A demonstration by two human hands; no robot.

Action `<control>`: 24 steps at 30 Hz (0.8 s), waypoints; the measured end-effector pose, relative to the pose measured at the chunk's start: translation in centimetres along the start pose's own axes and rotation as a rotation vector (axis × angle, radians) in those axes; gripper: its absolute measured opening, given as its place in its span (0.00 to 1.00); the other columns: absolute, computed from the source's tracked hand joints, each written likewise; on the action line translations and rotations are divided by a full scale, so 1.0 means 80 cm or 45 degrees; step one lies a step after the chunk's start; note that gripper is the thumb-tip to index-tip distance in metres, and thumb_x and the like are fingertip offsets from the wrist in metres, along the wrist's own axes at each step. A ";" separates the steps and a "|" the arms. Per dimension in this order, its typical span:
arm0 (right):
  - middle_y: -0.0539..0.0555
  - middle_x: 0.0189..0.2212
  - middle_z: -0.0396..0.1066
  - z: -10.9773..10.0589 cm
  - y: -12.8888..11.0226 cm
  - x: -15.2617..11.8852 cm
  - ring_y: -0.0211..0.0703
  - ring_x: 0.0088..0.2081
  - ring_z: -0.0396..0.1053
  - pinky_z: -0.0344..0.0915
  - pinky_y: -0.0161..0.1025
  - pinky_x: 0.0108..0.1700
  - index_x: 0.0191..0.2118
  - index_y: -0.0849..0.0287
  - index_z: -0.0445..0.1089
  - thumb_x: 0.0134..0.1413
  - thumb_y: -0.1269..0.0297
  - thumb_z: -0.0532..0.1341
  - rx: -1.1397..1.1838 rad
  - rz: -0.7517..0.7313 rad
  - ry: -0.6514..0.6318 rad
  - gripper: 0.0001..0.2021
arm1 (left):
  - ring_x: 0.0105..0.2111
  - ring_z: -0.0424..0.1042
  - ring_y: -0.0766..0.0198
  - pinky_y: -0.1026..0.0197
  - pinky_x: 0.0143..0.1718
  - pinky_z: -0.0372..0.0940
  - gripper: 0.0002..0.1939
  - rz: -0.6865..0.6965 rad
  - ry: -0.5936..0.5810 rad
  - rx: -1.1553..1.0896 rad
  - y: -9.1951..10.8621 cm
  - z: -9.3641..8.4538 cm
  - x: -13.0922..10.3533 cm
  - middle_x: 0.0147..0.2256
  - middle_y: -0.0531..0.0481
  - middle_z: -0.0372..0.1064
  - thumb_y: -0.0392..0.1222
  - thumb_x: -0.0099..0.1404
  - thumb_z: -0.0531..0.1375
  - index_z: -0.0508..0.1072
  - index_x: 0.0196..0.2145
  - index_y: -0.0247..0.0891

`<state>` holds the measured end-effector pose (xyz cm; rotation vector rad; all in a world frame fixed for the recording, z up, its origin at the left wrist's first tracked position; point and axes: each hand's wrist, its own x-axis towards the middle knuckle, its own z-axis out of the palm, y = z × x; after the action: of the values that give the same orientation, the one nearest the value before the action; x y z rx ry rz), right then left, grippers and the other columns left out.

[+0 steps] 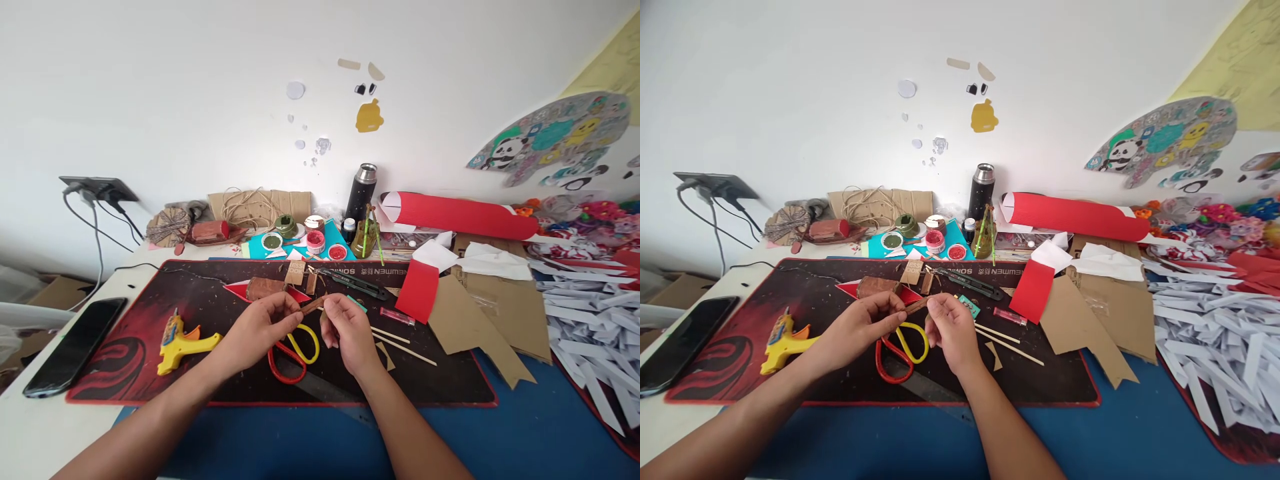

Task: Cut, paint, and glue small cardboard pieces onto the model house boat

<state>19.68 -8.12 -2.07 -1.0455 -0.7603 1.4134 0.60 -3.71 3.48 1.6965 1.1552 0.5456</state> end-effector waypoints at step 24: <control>0.45 0.18 0.68 0.003 -0.006 -0.006 0.34 0.16 0.60 0.55 0.33 0.19 0.41 0.57 0.75 0.60 0.41 0.70 -0.194 -0.051 -0.123 0.22 | 0.28 0.68 0.65 0.61 0.31 0.67 0.21 0.033 0.119 -0.243 0.008 -0.014 -0.002 0.33 0.52 0.72 0.62 0.67 0.68 0.74 0.38 0.40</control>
<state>19.63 -8.46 -1.46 -1.0781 -0.9668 1.3968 -0.01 -3.37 4.56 1.5370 1.1112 0.7348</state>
